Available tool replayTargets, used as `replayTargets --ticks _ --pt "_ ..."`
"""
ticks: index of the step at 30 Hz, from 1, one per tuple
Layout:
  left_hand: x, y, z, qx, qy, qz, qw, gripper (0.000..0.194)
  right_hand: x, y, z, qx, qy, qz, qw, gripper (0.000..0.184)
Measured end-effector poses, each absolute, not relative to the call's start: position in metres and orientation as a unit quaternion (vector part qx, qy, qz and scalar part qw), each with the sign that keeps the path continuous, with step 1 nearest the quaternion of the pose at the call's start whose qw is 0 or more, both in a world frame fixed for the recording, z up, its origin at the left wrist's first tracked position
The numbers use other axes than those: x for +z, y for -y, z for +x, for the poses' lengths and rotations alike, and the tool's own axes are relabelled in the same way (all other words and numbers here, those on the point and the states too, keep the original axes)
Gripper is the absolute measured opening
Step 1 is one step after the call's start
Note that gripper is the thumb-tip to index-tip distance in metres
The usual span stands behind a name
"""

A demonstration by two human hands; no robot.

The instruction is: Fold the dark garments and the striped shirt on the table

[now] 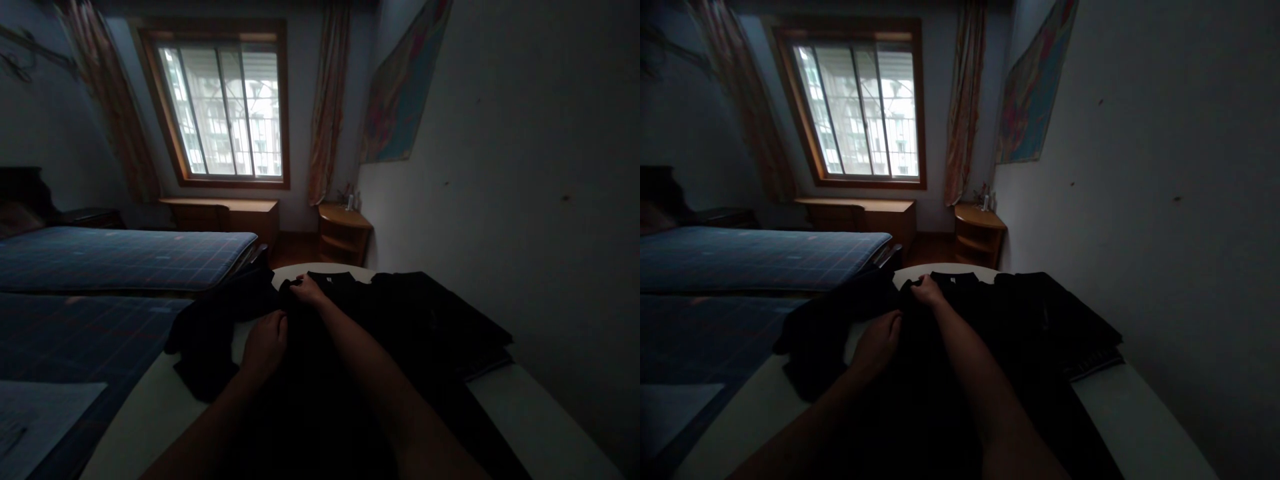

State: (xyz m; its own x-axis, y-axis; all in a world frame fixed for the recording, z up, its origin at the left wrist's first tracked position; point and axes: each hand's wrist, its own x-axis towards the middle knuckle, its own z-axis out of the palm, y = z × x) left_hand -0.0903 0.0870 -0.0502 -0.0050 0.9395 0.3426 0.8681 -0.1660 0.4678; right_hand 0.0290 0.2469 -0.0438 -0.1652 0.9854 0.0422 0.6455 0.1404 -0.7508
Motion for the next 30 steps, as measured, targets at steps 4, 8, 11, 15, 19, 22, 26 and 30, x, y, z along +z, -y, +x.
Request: replayTargets --ticks 4,8,11,15,19,22,26,30 --pt "-0.050 -0.089 -0.093 0.316 -0.663 0.670 0.104 0.038 -0.038 -0.224 0.047 0.272 0.742 -0.558 0.252 0.052" --pt "-0.051 -0.093 -0.100 0.310 -0.689 0.651 0.073 0.033 -0.034 -0.197 0.059 0.208 0.783 -0.532 0.247 0.053" --pt "-0.055 -0.097 -0.106 0.289 -0.694 0.658 0.051 0.032 -0.031 -0.175 0.063 0.147 0.789 -0.536 0.261 0.044" --pt "-0.059 -0.099 -0.110 0.254 -0.698 0.668 0.031 0.032 -0.035 -0.142 0.061 0.103 0.819 -0.508 0.247 0.036" --pt "-0.061 -0.096 -0.106 0.199 -0.708 0.678 -0.011 0.034 -0.051 -0.113 0.064 0.100 0.864 -0.463 0.171 0.048" --pt "-0.062 -0.093 -0.101 0.169 -0.704 0.689 -0.041 0.038 -0.056 -0.105 0.074 0.084 0.872 -0.466 0.123 0.056" --pt "-0.063 -0.090 -0.098 0.150 -0.694 0.700 -0.075 0.038 -0.036 -0.107 0.102 0.013 0.851 -0.507 0.136 0.050" --pt "-0.058 -0.089 -0.098 0.163 -0.681 0.707 -0.094 0.035 0.003 -0.115 0.151 -0.064 0.792 -0.579 0.183 0.043"
